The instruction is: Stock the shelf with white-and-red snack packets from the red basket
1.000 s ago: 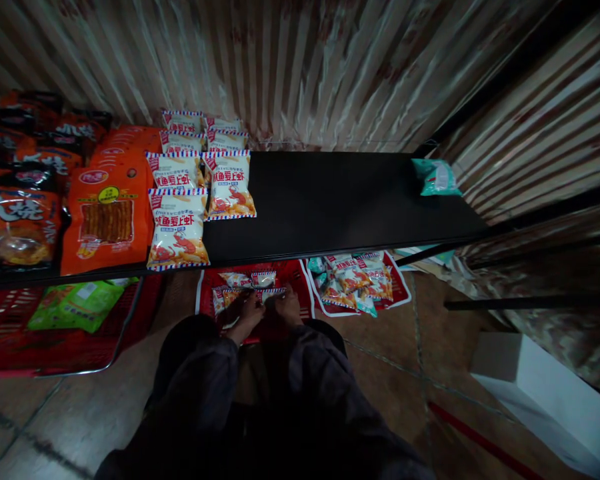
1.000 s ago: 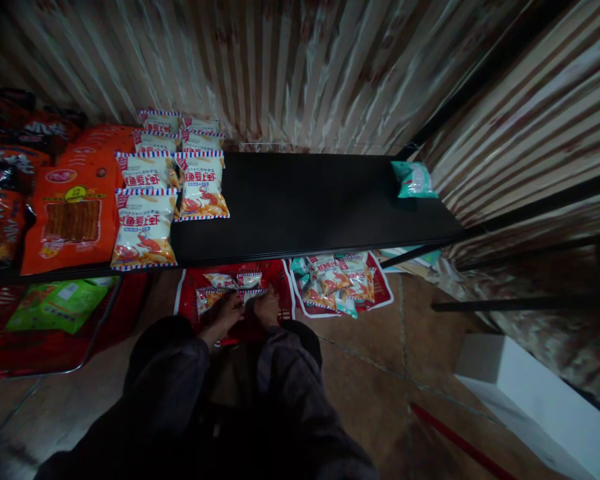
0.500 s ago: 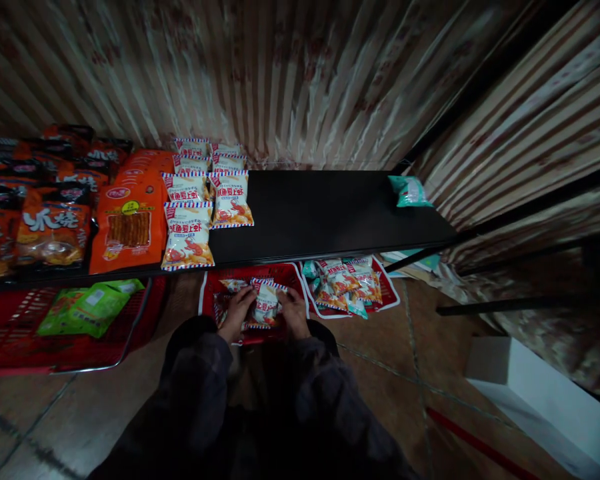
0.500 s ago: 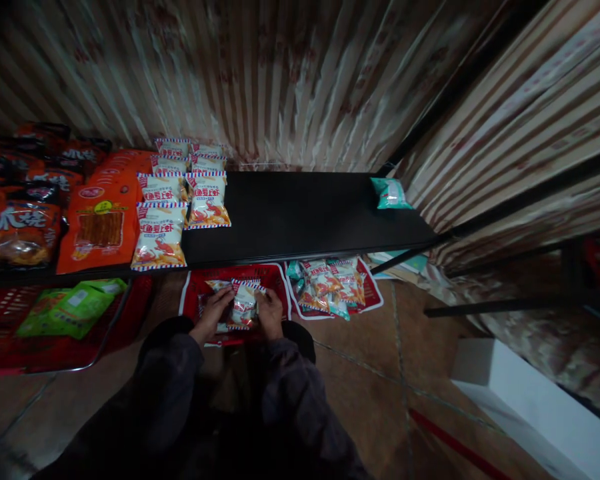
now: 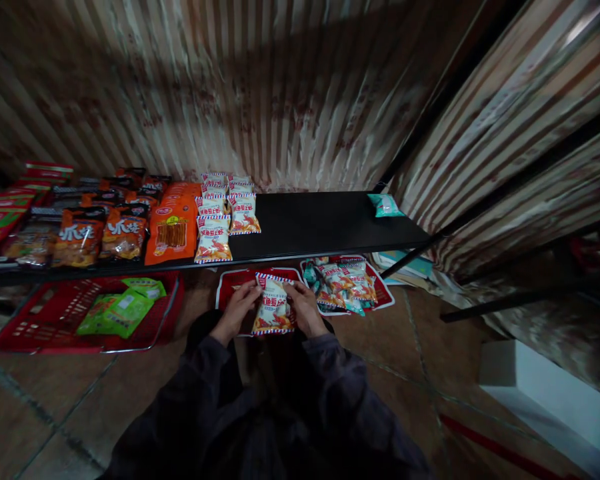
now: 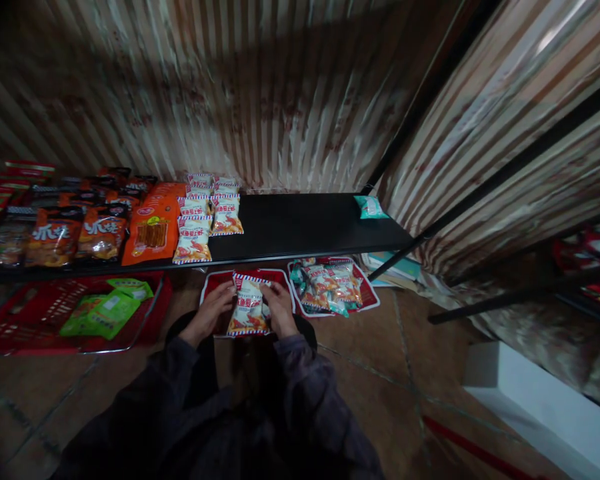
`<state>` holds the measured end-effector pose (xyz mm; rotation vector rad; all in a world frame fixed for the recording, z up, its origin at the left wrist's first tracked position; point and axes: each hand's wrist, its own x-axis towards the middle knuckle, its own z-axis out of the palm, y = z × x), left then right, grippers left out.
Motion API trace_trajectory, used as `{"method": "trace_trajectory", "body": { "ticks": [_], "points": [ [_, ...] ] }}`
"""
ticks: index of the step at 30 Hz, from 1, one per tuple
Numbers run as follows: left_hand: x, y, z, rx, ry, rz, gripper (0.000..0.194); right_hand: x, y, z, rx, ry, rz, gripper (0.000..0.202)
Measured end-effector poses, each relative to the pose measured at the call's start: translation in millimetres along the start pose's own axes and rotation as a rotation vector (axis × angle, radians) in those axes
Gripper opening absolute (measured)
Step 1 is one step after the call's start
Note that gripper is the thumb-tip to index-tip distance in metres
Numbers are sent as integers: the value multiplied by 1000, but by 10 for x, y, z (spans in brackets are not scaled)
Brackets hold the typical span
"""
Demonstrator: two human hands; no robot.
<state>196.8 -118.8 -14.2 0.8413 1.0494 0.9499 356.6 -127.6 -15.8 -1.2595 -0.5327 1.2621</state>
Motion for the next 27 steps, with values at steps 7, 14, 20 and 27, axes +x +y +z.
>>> {"method": "trace_trajectory", "body": {
  "ticks": [7,14,20,27],
  "points": [
    [-174,248,139,-115,93,80,38,-334,-189,166,-78,-110,-58,36],
    [-155,480,189,-304,299,201,35,-572,-105,86,74,-142,75,47],
    [-90,633,201,-345,446,238,35,-790,159,206,233,-201,126,40],
    [-104,654,243,-355,450,312,28,-805,167,372,178,-155,125,40]
  ]
}}
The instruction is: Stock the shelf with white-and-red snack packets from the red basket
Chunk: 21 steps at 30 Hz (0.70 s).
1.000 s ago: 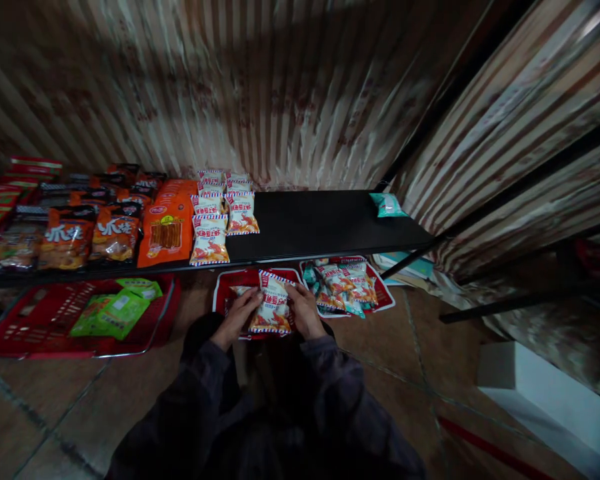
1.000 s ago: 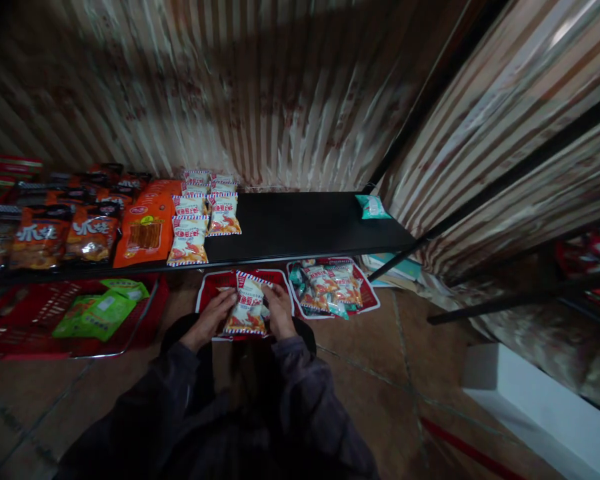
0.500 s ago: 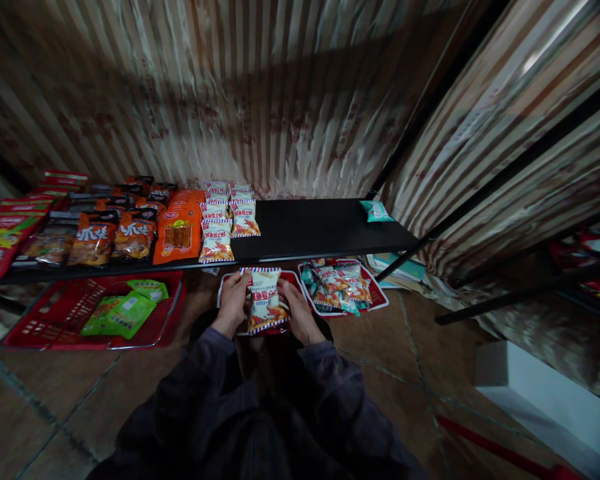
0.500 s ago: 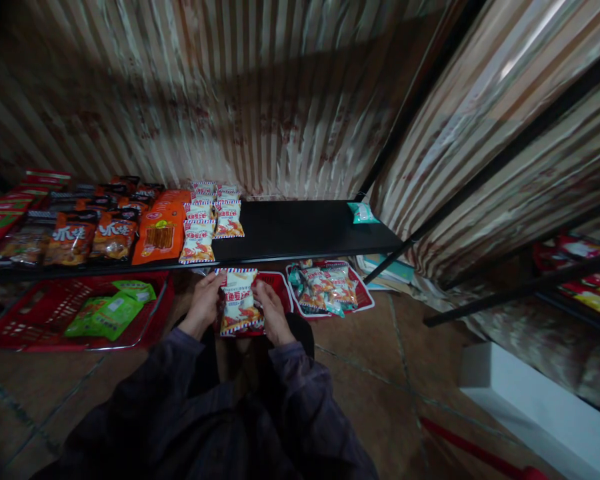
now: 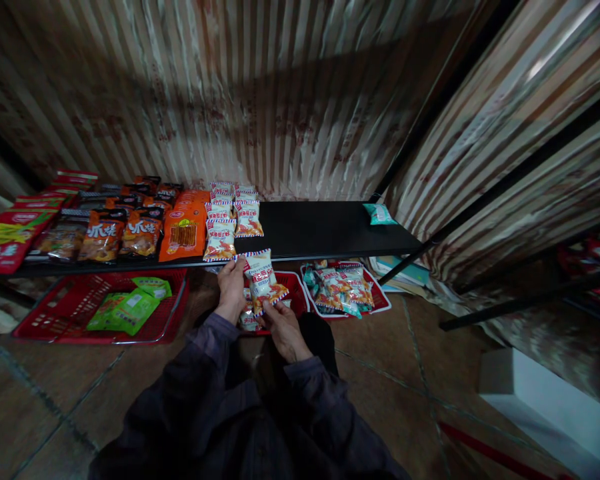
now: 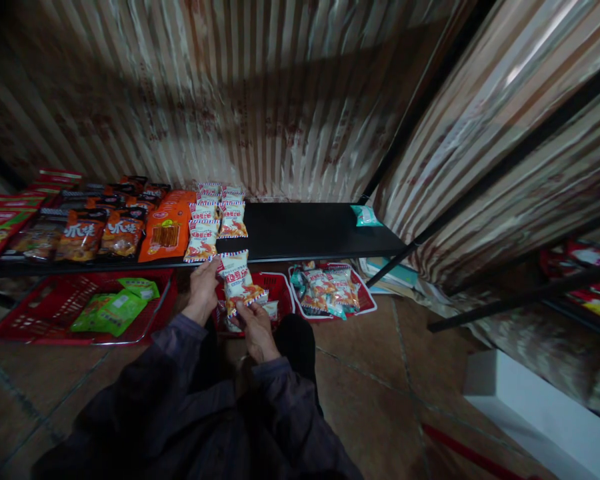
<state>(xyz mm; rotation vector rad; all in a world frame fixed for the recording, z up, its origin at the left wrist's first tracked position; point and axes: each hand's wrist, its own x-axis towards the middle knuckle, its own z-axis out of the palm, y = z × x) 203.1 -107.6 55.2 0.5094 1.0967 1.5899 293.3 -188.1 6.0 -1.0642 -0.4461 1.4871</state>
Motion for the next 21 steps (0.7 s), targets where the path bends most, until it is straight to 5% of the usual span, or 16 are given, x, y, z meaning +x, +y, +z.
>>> {"method": "trace_trajectory", "body": {
  "ticks": [10,21],
  "points": [
    [77,120,-19,-6,31,-24,25,-137,-58,-23,-12,-72,14,36],
    [65,123,-100,2,-22,-58,28,-149,9,-50,-51,-8,-60,38]
  ]
}}
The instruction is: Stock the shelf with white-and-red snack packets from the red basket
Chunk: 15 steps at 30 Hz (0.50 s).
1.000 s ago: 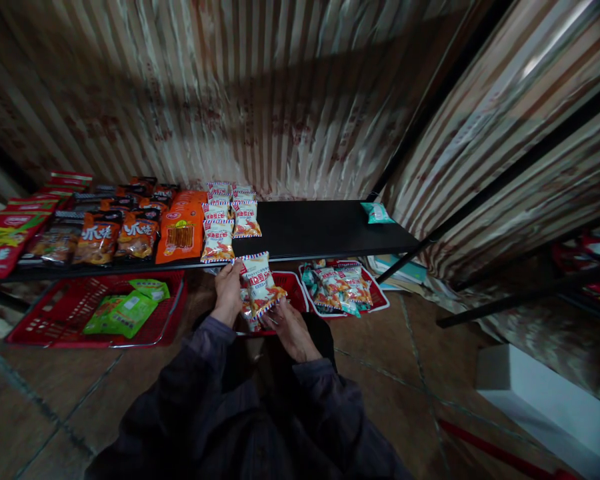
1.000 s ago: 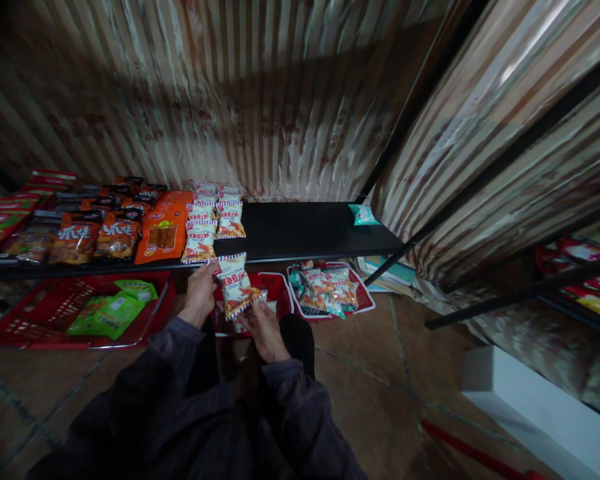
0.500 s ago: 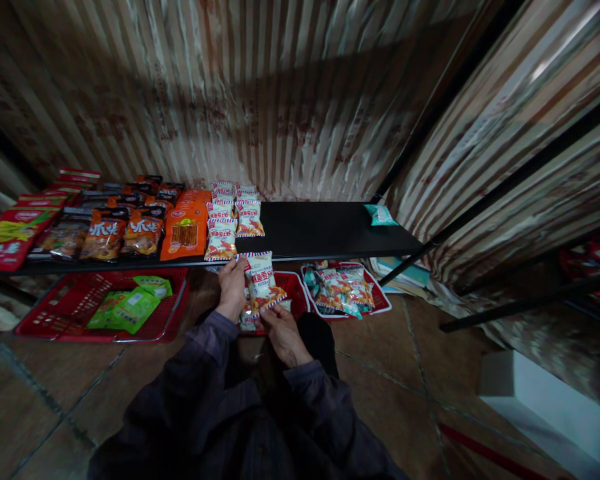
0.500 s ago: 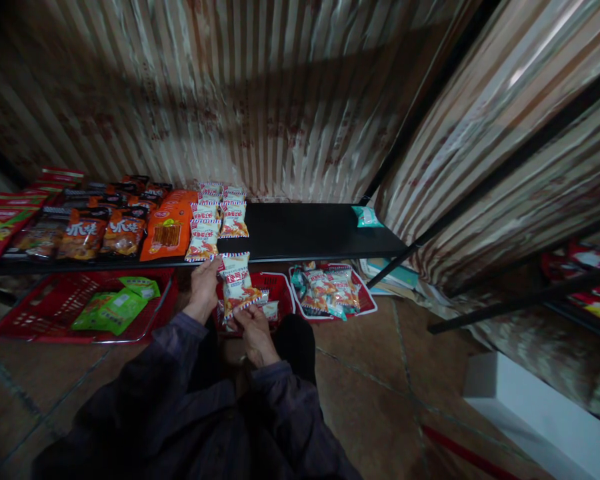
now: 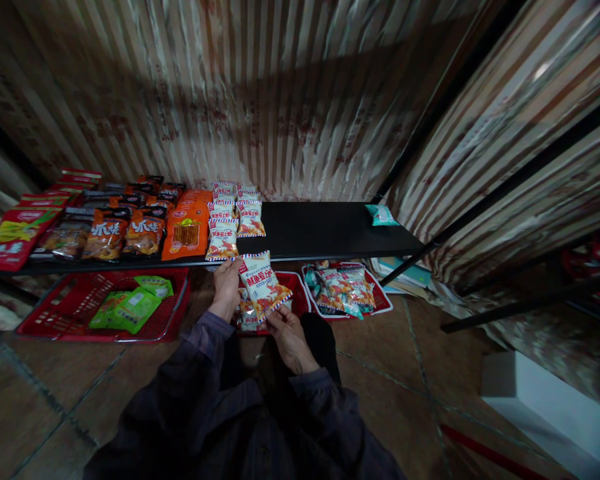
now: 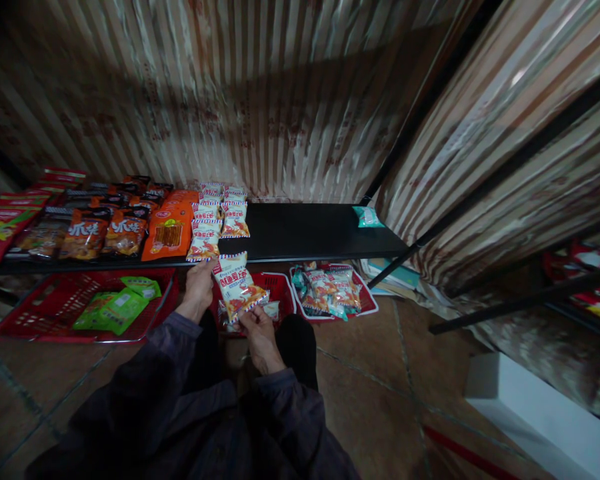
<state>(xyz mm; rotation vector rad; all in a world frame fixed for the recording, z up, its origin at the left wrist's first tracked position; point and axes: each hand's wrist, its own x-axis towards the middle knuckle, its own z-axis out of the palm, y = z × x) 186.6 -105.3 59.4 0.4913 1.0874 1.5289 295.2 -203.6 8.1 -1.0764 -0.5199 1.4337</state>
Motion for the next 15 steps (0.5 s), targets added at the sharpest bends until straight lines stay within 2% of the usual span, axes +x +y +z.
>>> {"method": "trace_trajectory", "body": {
  "ticks": [3,10,15],
  "points": [
    [31,30,-54,44,-58,-34,24,24,31,-17,-40,3,-26,38],
    [230,303,-172,391,-392,-63,20,69,34,-153,-165,2,-101,36],
    [353,489,-137,521,-503,-55,11,48,7,-162,-228,-37,-143,29]
  ]
}}
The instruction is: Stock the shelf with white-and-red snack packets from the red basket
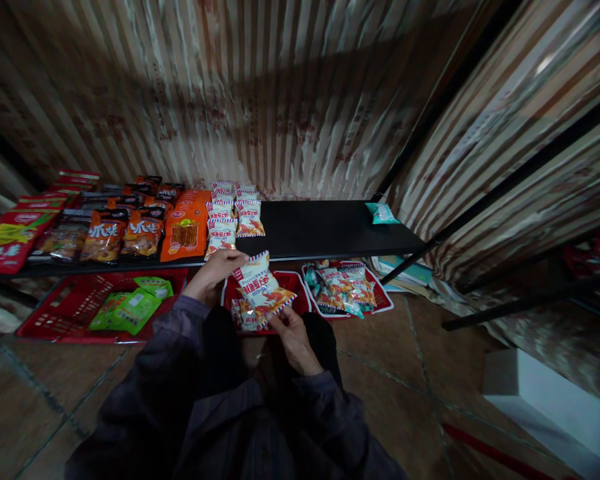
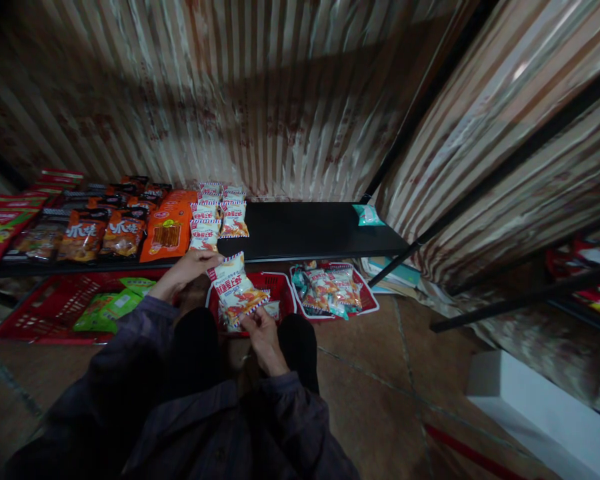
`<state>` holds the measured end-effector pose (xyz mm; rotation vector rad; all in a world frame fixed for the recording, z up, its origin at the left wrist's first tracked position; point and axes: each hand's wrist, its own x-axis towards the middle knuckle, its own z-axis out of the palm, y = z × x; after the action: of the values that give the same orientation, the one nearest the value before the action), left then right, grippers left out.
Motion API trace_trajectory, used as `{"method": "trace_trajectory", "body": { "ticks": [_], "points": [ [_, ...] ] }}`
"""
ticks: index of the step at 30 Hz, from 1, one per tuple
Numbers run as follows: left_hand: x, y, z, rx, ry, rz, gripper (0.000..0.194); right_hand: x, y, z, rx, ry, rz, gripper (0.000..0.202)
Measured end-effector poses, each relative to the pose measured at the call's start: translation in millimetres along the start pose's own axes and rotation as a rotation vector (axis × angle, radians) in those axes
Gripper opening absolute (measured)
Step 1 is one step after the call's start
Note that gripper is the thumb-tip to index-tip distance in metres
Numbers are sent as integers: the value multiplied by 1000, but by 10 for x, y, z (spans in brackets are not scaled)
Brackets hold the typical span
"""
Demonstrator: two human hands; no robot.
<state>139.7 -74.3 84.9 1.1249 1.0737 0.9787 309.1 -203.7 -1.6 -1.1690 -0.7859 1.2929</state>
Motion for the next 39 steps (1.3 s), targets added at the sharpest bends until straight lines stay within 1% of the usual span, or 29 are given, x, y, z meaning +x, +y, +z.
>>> {"method": "trace_trajectory", "body": {
  "ticks": [2,4,7,11,14,15,17,19,20,24,27,30,32,37,39],
  "points": [
    [29,27,0,66,-32,9,9,3,8,5,-33,-19,-18,27],
    [42,38,22,142,-56,50,9,15,34,1,-59,-38,-26,26],
    [40,41,74,242,-58,107,6,30,74,-17,-84,-57,-22,24],
    [37,11,114,281,34,120,4,16,53,-29,-100,-88,15,25],
    [41,-14,114,283,91,141,4,1,-16,-12,-16,-98,6,30],
    [41,-17,112,284,95,154,5,2,-42,-4,27,-76,-9,33],
    [35,-15,109,297,90,186,6,11,-89,6,76,21,-45,35],
    [25,-6,109,351,83,215,7,27,-130,6,66,130,-78,35],
    [21,-3,110,393,76,226,9,35,-148,4,48,157,-90,34],
    [15,-23,109,530,23,240,11,55,-186,-16,45,154,-115,35],
    [21,-65,102,539,-5,233,12,65,-180,-36,91,231,-139,35],
    [25,-101,96,539,-11,232,12,69,-166,-48,113,253,-139,33],
    [29,-120,97,527,12,240,13,62,-164,-44,131,255,-129,32],
    [64,-197,111,422,173,210,12,23,-188,-10,158,257,-114,35],
    [82,-228,118,393,202,209,12,15,-198,-1,171,266,-112,37]
  ]
}}
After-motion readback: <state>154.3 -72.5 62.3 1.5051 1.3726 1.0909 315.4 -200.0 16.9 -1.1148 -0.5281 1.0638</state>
